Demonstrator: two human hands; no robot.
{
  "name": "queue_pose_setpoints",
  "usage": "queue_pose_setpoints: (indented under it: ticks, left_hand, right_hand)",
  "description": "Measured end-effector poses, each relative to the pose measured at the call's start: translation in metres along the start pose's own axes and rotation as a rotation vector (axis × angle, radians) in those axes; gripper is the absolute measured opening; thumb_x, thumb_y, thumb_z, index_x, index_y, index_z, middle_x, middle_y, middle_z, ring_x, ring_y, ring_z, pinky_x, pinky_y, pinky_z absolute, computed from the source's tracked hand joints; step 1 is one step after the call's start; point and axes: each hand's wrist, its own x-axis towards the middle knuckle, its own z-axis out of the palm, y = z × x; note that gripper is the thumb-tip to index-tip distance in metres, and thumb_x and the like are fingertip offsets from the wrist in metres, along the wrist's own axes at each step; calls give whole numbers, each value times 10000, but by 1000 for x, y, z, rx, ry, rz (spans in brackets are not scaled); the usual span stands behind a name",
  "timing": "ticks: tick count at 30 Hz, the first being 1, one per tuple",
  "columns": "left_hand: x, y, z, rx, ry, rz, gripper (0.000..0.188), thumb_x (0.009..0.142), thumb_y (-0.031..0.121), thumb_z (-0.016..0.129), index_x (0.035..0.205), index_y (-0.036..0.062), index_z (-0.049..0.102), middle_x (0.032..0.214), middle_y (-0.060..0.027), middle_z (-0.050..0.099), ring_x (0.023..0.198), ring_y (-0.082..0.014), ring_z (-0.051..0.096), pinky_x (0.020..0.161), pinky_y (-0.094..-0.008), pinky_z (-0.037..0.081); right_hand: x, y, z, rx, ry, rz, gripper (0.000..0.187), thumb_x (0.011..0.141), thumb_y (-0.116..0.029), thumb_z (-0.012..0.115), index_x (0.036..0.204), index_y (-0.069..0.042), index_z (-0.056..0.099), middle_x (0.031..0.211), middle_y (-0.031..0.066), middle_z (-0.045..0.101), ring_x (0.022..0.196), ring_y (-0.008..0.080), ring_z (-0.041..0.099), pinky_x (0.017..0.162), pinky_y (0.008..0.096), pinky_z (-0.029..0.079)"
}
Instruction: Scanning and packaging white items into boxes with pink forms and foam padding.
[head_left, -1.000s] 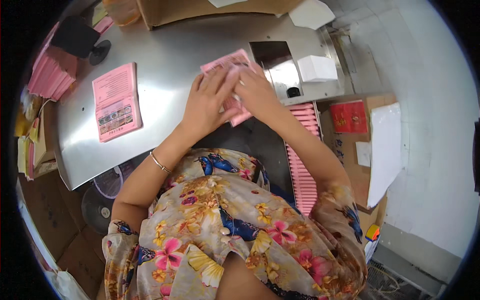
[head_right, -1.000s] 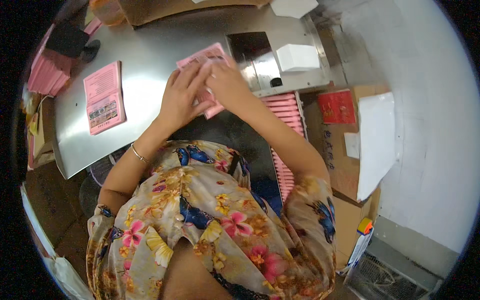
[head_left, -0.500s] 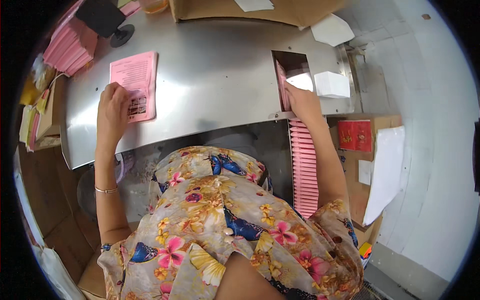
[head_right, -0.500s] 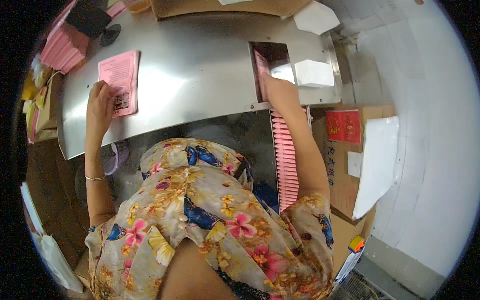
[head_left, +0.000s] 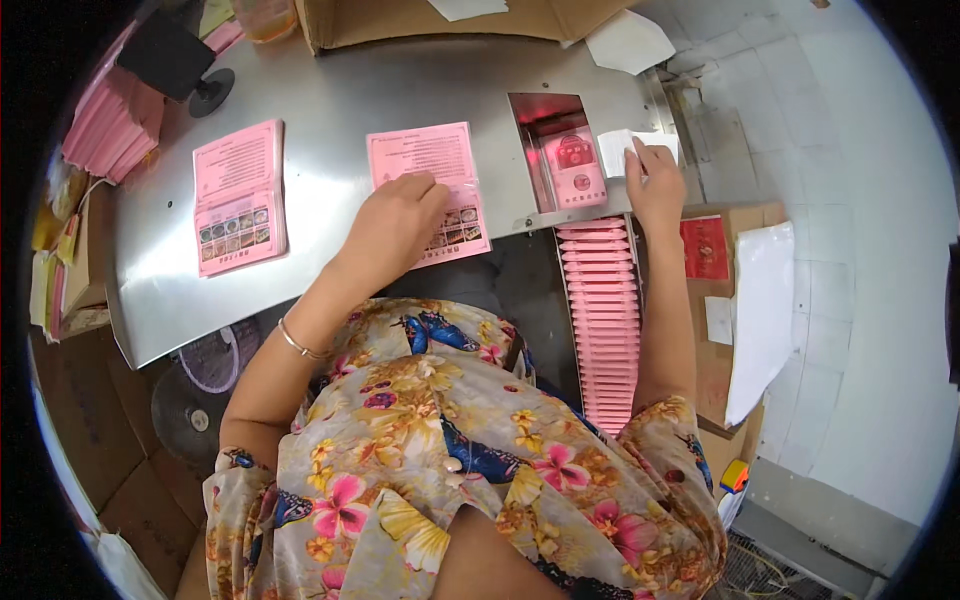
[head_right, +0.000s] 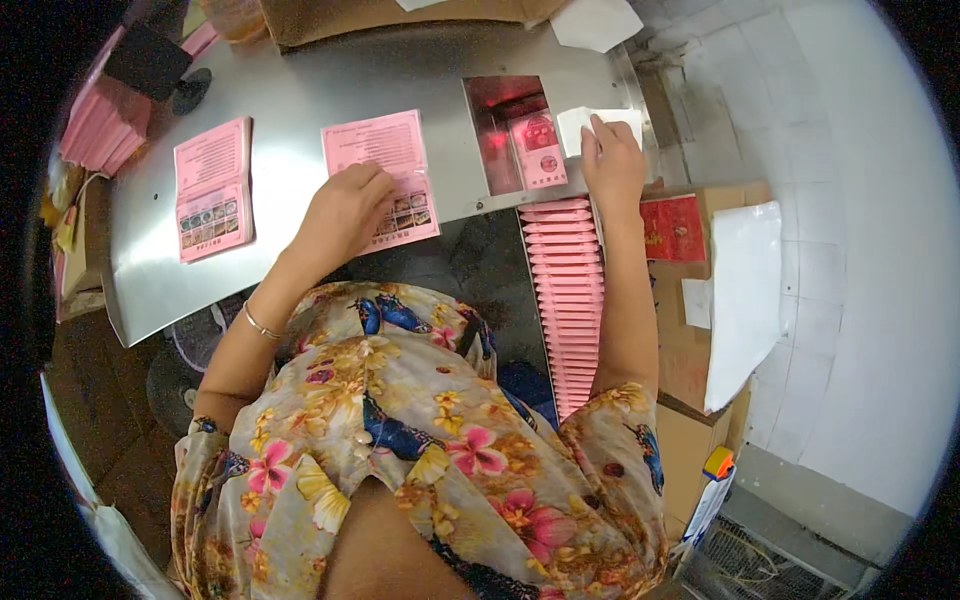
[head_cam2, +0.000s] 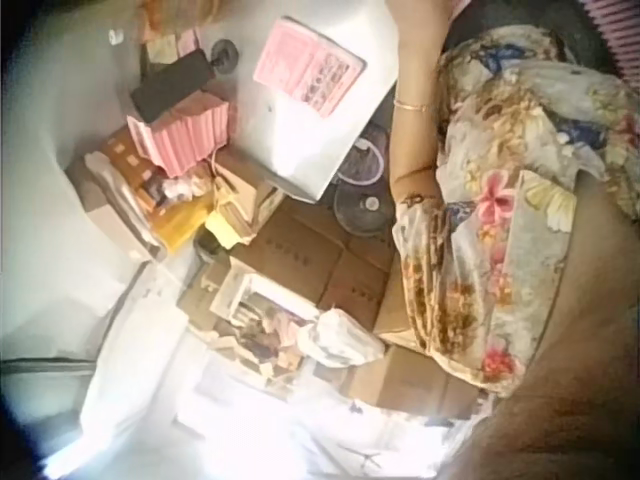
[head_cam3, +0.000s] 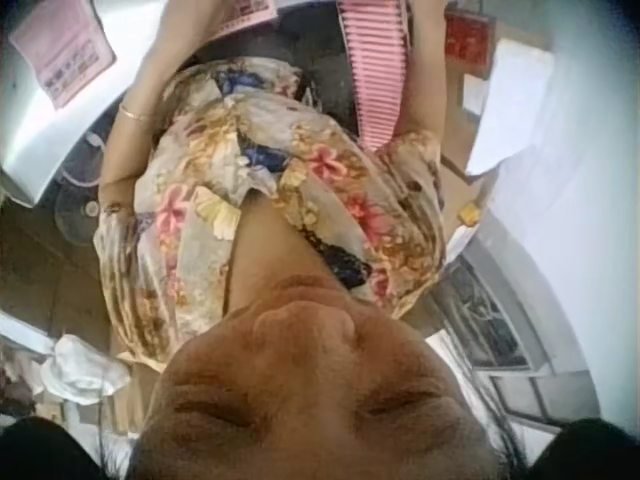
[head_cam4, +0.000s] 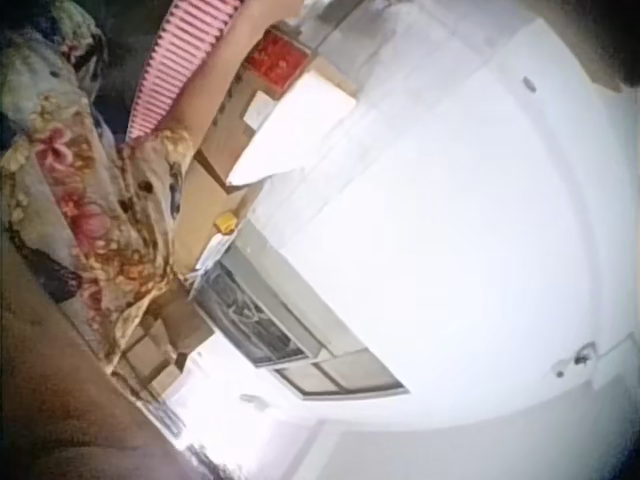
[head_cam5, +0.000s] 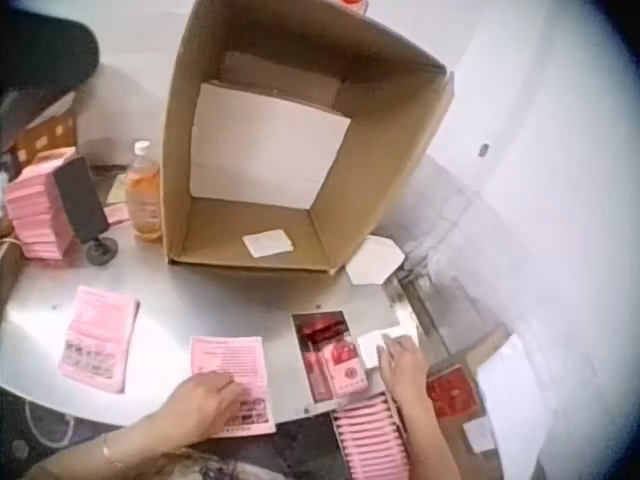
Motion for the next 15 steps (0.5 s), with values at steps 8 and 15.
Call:
queue_pose_setpoints:
  ticks: [8,15]
  left_hand:
    - [-28,-6,-6,260,41,-71,419,866,157,647,1262,53,559,1416,-158,485,1348,-347,431,1087,-550,344]
    - [-22,-8,5,257,27,-44,543,901,317,624,1364,54,518,1460,-170,455,1377,-358,396,1112,-583,281]
  right_hand:
    - [2,13,8,-31,78,-135,292,928,-167,629,1196,-71,691,1052,158,663,940,345,638,783,410,512]
    - [-2,-9,-4,118,84,-229,459,852,-60,633,1310,-80,621,1312,171,628,1253,307,576,1094,453,379]
